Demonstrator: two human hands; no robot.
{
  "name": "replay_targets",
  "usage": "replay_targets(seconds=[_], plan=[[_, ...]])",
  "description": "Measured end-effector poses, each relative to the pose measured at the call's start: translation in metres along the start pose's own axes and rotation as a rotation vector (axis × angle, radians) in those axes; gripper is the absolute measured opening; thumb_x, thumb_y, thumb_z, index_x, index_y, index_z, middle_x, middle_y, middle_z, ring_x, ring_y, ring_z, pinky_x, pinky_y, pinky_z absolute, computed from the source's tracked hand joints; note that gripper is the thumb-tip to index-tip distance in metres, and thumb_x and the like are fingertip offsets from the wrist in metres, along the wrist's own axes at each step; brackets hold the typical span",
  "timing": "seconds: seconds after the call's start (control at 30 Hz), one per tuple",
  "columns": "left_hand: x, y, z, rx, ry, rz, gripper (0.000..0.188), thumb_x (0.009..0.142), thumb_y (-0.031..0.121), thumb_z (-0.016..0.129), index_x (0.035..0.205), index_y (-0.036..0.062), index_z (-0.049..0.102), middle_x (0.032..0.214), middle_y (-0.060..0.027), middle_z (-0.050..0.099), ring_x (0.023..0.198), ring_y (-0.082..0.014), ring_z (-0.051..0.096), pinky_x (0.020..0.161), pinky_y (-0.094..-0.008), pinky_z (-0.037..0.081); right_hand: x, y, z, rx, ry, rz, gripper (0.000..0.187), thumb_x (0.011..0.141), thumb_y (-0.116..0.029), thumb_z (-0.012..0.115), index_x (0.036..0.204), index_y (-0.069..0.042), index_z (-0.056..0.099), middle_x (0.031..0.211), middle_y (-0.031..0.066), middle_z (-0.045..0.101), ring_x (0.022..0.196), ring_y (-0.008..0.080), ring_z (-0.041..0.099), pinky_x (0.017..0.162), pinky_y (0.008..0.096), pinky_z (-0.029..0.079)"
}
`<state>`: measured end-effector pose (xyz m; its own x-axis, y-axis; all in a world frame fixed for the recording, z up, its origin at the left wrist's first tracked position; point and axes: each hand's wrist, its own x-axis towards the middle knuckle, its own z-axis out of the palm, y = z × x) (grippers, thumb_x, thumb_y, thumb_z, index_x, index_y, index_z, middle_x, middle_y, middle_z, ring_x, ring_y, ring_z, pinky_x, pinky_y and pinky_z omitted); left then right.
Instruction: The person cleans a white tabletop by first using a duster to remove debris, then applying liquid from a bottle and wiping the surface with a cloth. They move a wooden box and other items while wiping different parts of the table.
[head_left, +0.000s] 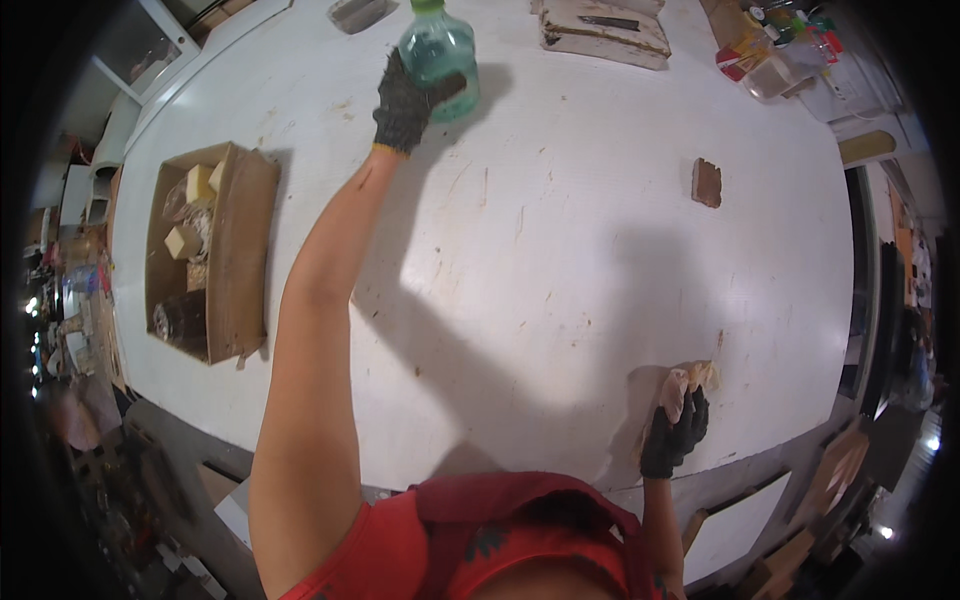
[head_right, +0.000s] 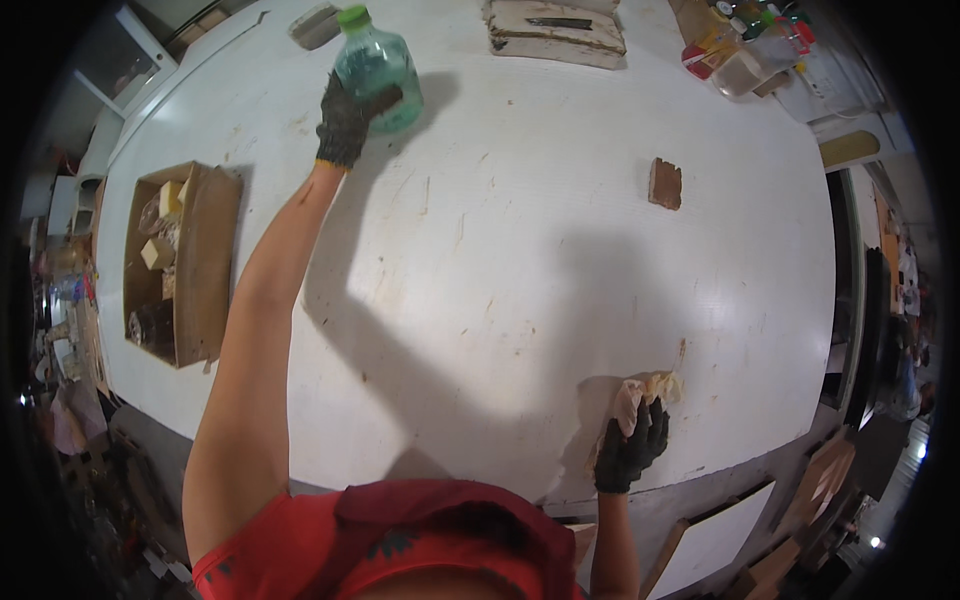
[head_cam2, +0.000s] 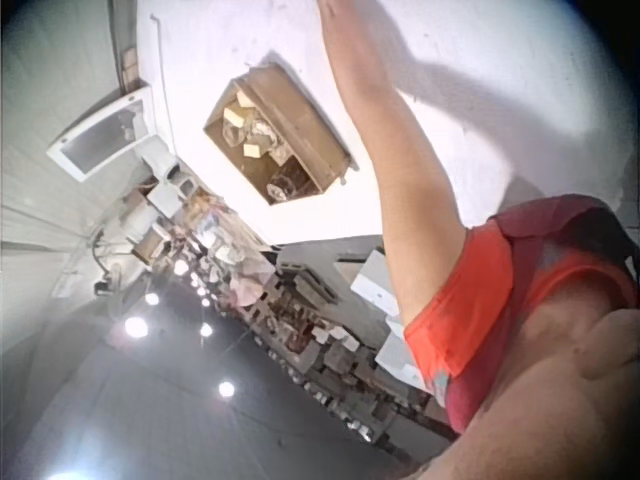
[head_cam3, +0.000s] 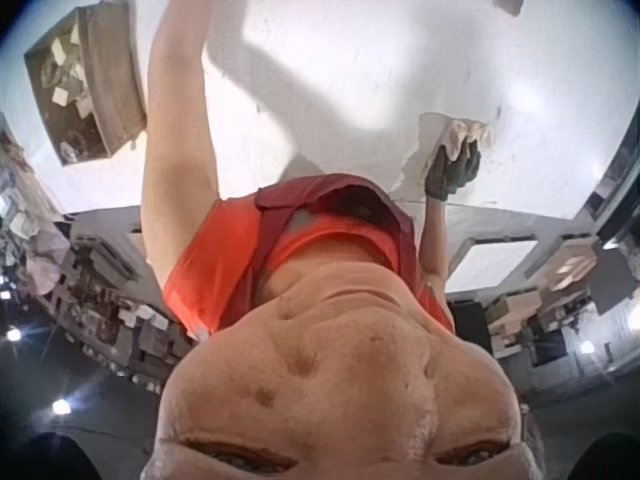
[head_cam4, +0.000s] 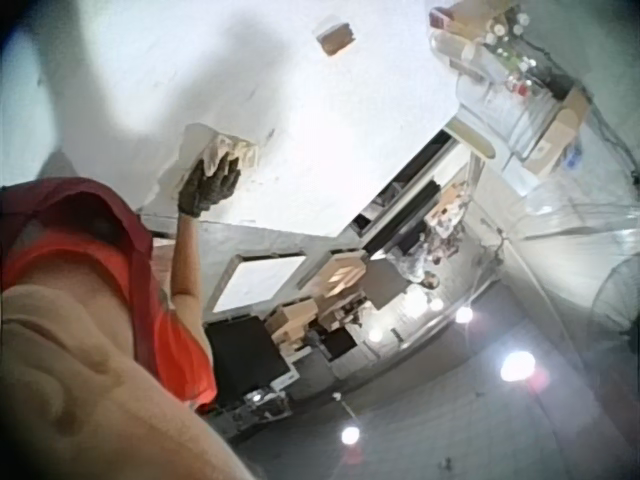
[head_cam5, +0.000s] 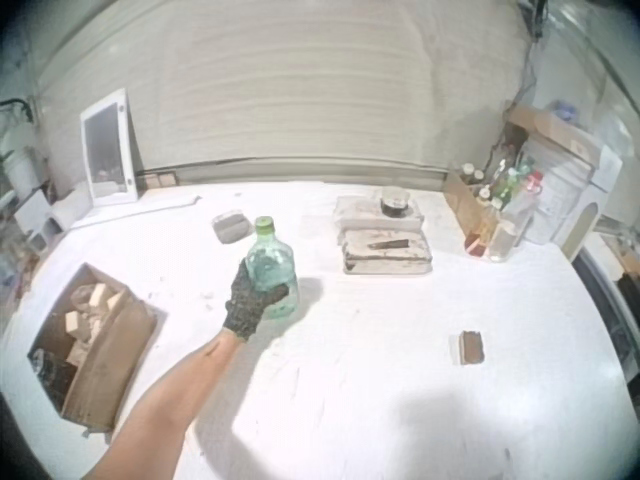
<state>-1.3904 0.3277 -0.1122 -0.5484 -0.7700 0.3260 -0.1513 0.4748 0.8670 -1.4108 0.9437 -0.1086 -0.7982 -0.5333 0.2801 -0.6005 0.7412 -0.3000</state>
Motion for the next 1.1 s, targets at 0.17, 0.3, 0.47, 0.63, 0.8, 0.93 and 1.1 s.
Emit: replay_targets(seconds=[0.17,0.3,0.47,0.63,0.8,0.93,1.1], plan=[[-0.129,0.07,-0.045,-0.242,-0.177,-0.105,0.066,0.068,0.02,0.084,0.124,0.006,0.052,0.114,-0.0078,0.063,0.104,-0.0195,0.06,0.092,-0.0356,0.049,0.008,-0.007,-0.004,0.077,0.003,-0.001,0.049,0.079,-0.018,0.065,0.126,-0.005,0.056,0.13,0.0173,0.053,0.119,0.0387,0.048,0.1,0.0471,0.036],[-0.215,0.096,-0.049,-0.715,-0.284,-0.51,0.059,0.068,0.011,0.083,0.12,0.0058,0.055,0.108,-0.0065,0.065,0.098,-0.0184,0.062,0.087,-0.0353,0.053,0.006,-0.008,0.005,0.058,0.063,-0.059,0.045,0.078,-0.011,0.064,0.122,-0.004,0.058,0.127,0.0185,0.055,0.114,0.0381,0.053,0.095,0.0447,0.041],[-0.272,0.134,-0.031,-0.878,-0.392,-0.785,0.048,0.072,0.008,0.078,0.115,0.0011,0.058,0.099,-0.0091,0.066,0.085,-0.0182,0.064,0.078,-0.0329,0.054,0.007,-0.029,0.005,0.115,0.031,-0.208,0.042,0.078,-0.013,0.068,0.119,-0.007,0.061,0.122,0.0189,0.057,0.11,0.0365,0.055,0.091,0.0447,0.043],[-0.283,0.149,-0.022,-0.747,-0.509,-0.901,0.042,0.072,0.013,0.078,0.109,0.0008,0.061,0.096,-0.0085,0.067,0.083,-0.0177,0.064,0.075,-0.0325,0.054,0.007,-0.048,0.003,0.059,-0.002,-0.268,0.044,0.077,-0.021,0.07,0.119,-0.013,0.06,0.121,0.0137,0.056,0.108,0.0315,0.053,0.091,0.0453,0.04],[-0.282,0.137,-0.02,-0.798,-0.537,-0.954,0.039,0.073,0.018,0.078,0.104,0.0014,0.063,0.094,-0.0085,0.067,0.08,-0.0173,0.065,0.074,-0.0318,0.054,0.008,-0.046,0.011,0.067,0.006,-0.241,0.043,0.078,-0.019,0.069,0.119,-0.012,0.06,0.119,0.0116,0.058,0.108,0.0299,0.054,0.091,0.0443,0.039],[-0.271,0.141,-0.022,-0.781,-0.56,-1.022,0.034,0.074,0.02,0.077,0.101,0.0016,0.065,0.092,-0.0078,0.067,0.078,-0.0173,0.065,0.073,-0.032,0.054,0.014,-0.049,0.014,0.086,0.015,-0.247,0.042,0.078,-0.018,0.069,0.119,-0.012,0.06,0.117,0.0106,0.059,0.108,0.0279,0.054,0.09,0.0437,0.039],[-0.261,0.143,-0.022,-0.84,-0.543,-1.085,0.031,0.077,0.02,0.074,0.1,0.0016,0.066,0.091,-0.0077,0.067,0.078,-0.0169,0.065,0.072,-0.0312,0.054,0.014,-0.047,0.018,0.068,0.01,-0.24,0.044,0.076,-0.016,0.07,0.118,-0.012,0.06,0.116,0.0101,0.059,0.109,0.0274,0.054,0.09,0.0439,0.039]])
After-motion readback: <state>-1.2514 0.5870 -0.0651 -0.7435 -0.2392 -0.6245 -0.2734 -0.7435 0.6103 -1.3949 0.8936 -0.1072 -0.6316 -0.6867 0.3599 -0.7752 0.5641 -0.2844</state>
